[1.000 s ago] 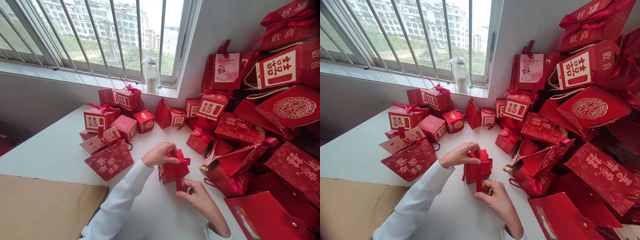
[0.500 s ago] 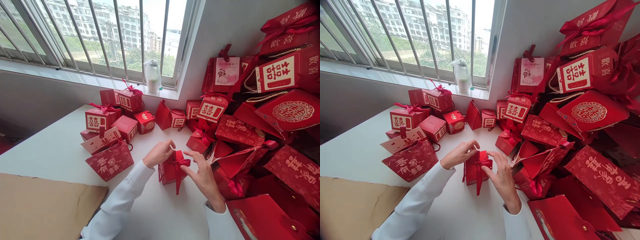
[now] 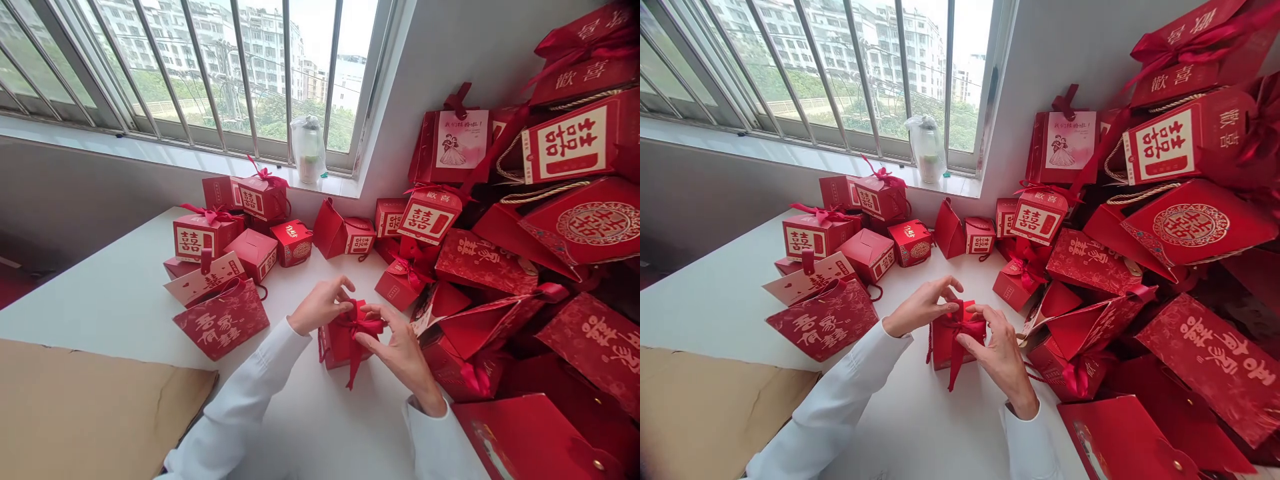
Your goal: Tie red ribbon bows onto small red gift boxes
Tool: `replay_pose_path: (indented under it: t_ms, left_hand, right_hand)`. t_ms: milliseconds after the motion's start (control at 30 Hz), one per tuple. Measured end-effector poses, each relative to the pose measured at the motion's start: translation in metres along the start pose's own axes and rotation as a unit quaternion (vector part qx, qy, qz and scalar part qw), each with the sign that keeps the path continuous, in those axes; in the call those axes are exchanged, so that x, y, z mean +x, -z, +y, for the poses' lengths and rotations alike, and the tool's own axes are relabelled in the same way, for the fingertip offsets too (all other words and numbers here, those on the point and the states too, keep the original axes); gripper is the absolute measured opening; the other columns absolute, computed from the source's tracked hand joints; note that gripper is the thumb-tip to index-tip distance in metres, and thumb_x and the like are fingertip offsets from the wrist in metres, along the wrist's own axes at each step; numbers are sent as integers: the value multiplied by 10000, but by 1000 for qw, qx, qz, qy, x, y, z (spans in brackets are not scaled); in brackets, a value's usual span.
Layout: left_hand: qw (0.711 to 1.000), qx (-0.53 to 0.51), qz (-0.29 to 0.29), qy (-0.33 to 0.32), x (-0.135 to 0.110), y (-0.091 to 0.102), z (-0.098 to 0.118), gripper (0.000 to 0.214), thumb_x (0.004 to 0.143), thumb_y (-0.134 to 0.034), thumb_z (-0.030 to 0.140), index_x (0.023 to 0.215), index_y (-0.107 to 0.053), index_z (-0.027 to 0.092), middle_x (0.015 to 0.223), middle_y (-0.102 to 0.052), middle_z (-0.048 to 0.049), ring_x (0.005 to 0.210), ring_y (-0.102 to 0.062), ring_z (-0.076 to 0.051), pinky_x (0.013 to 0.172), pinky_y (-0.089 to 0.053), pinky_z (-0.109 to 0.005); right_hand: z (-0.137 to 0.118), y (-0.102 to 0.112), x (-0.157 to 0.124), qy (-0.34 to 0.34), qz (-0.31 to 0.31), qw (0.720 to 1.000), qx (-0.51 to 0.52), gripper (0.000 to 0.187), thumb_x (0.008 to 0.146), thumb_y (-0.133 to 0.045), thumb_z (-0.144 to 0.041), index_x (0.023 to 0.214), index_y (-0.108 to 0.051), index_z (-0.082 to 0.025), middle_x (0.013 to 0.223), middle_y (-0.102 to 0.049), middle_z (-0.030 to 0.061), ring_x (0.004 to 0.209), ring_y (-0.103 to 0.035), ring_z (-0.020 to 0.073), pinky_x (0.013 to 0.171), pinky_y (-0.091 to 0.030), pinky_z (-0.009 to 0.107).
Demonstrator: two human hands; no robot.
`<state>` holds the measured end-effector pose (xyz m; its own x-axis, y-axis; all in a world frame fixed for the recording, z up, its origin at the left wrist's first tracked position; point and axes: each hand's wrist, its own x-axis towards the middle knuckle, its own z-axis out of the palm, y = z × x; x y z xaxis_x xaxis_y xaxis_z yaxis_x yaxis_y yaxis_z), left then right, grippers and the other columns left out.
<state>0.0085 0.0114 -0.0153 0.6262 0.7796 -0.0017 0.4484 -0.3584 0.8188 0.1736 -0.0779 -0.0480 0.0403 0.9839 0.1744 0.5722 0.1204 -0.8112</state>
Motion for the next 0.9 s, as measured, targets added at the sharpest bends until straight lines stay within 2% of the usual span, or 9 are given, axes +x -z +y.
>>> replay_pose_path:
  t_ms: [167,500,733,900]
  left_hand:
    - [1000,-22,-1,2,0,2,0,191,783,-549,236,963,-520,178,763,-651,-8,708,-582,-144,629,-421,-233]
    - [999,-31,5,-9,4,-3,-8,198,759,-564,183,952,-519,184,765,-660,-6,721,-598,-142,656,-453,-239]
    - [998,-49,23,-13,4,-5,-9,175,756,-545,153,928,-518,176,694,-640,12,678,-602,-136,648,-458,-238]
    - [998,-44,33,-9,5,-8,-10,175,754,-530,128,920,-521,180,716,-646,10,684,-607,-130,656,-465,-234]
  right_hand:
    - [-3,-3,3,-28,21,999,15,215,803,-604,-381,936,-671,-226,945,-683,45,835,-605,206,764,-455,318]
    - [1,-6,1,-10,27,999,-14,138,823,-571,-311,807,-678,-226,816,-680,30,770,-574,203,727,-442,321]
    - [-7,-7,-2,82,31,994,-58,131,852,-531,-197,757,-616,-229,762,-634,23,794,-531,204,690,-438,315]
    - [-6,-7,-4,130,40,987,-83,162,885,-490,-186,781,-602,-237,777,-625,28,830,-520,210,706,-447,326]
